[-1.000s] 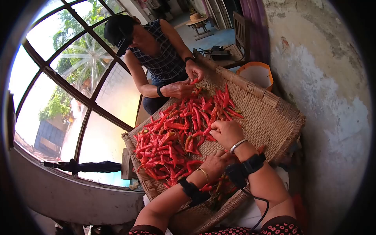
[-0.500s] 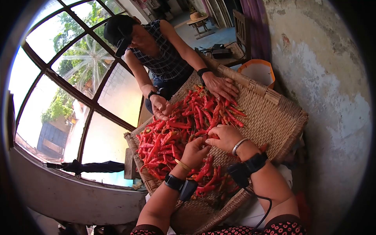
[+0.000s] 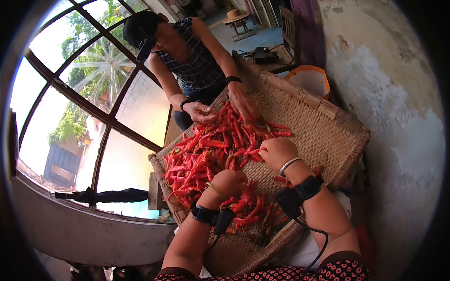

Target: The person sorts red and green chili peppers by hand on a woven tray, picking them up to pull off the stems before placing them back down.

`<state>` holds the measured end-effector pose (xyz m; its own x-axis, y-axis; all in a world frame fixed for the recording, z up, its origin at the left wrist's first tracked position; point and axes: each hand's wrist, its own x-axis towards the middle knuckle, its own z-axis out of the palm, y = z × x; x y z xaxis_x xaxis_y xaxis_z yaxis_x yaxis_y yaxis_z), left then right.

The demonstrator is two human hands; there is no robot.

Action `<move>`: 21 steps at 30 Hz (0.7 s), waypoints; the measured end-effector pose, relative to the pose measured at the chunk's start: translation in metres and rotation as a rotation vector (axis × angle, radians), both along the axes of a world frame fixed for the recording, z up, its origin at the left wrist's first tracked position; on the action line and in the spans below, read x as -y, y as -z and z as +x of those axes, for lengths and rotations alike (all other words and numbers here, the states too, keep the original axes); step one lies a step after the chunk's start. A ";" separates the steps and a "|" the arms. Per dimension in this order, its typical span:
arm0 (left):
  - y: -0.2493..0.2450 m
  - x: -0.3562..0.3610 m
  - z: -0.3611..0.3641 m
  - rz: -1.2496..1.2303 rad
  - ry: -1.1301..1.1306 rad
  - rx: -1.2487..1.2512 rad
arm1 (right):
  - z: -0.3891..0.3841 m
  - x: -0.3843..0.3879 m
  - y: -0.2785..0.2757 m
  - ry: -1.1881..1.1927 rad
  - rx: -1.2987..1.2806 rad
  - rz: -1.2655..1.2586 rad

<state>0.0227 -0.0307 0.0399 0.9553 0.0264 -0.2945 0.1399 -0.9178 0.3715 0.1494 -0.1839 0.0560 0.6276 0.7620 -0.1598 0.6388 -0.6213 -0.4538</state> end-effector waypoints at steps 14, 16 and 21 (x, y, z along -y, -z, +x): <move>0.034 0.042 -0.049 0.289 0.228 0.079 | -0.009 -0.007 0.020 -0.055 0.051 0.437; 0.020 0.045 -0.043 0.254 0.237 -0.028 | -0.008 -0.008 0.023 -0.123 0.098 0.443; 0.011 0.036 -0.033 0.108 0.187 -0.080 | -0.008 -0.007 0.014 -0.240 -0.006 0.351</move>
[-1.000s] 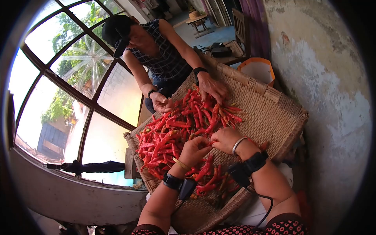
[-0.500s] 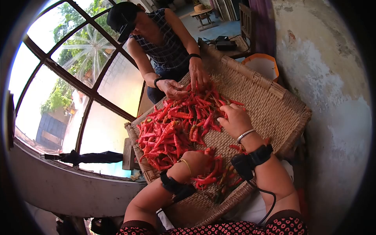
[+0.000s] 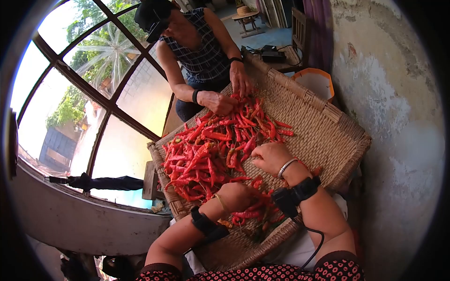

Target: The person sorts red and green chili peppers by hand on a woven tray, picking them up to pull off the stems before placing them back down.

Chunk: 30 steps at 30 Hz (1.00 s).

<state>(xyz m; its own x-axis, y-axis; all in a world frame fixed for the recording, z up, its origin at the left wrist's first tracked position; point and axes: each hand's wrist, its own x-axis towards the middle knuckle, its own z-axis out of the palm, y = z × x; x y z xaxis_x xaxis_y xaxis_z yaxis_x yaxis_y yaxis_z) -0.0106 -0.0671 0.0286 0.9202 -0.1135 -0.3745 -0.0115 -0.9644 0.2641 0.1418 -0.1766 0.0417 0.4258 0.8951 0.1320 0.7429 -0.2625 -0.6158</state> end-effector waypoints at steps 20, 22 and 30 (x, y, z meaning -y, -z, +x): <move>0.000 -0.034 0.000 -1.021 -0.418 0.406 | -0.011 -0.003 0.002 -0.318 -0.186 -0.234; -0.003 -0.035 -0.001 -0.923 -0.470 0.327 | -0.008 -0.003 -0.007 -0.269 -0.149 -0.331; -0.005 -0.034 -0.001 -0.898 -0.407 0.347 | 0.001 0.001 -0.008 -0.201 -0.585 -0.307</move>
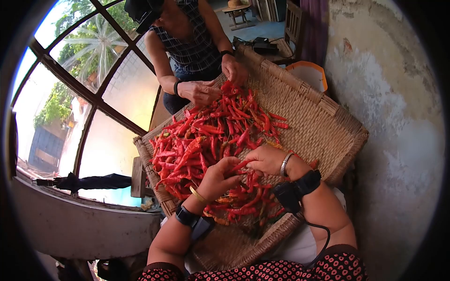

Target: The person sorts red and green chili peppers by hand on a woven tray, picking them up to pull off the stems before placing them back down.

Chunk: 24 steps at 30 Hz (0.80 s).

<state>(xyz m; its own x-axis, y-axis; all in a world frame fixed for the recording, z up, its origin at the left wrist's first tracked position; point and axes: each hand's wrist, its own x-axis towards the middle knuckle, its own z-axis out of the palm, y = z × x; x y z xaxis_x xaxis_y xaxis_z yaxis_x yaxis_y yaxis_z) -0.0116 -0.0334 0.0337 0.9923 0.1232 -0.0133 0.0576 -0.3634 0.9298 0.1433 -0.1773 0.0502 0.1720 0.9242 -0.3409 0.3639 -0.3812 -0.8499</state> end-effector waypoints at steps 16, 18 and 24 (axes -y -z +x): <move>0.005 -0.009 -0.002 -0.396 -0.227 0.039 | -0.022 -0.011 0.021 -0.089 0.264 0.253; 0.006 -0.009 -0.001 -0.402 -0.199 0.004 | -0.022 -0.011 0.022 -0.084 0.228 0.268; 0.004 -0.006 -0.002 -0.409 -0.112 -0.020 | -0.019 -0.008 0.021 -0.155 0.229 0.229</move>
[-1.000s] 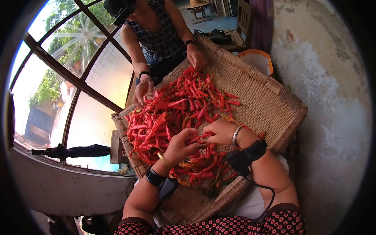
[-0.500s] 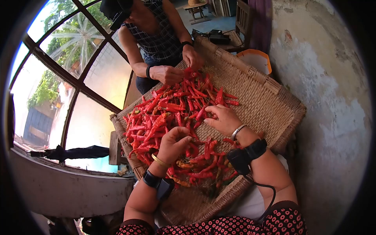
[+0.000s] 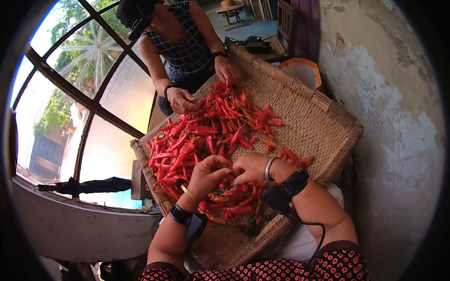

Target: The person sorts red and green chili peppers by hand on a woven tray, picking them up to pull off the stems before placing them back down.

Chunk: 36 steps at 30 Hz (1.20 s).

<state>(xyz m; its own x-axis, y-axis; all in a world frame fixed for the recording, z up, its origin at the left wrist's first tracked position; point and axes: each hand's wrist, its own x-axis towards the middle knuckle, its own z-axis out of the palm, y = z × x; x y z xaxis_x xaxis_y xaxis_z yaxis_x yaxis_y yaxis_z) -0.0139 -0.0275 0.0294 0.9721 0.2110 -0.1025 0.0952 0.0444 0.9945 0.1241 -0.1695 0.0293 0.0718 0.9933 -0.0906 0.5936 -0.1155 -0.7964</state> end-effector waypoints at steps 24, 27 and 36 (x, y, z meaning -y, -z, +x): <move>0.003 -0.011 0.001 -0.056 -0.101 -0.017 | -0.004 -0.003 -0.005 0.092 0.021 0.102; 0.010 -0.009 0.002 -0.056 -0.040 -0.009 | 0.005 0.000 -0.003 0.079 0.055 -0.041; 0.024 0.004 0.003 1.223 0.133 0.018 | 0.031 0.004 -0.003 0.855 -0.258 0.203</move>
<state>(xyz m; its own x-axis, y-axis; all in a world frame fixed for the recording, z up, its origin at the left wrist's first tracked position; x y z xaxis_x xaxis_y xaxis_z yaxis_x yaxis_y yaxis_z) -0.0111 -0.0310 0.0055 0.9926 0.0581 0.1066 0.0139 -0.9265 0.3760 0.1551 -0.1734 0.0318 0.7916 0.6100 -0.0350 0.1715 -0.2769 -0.9455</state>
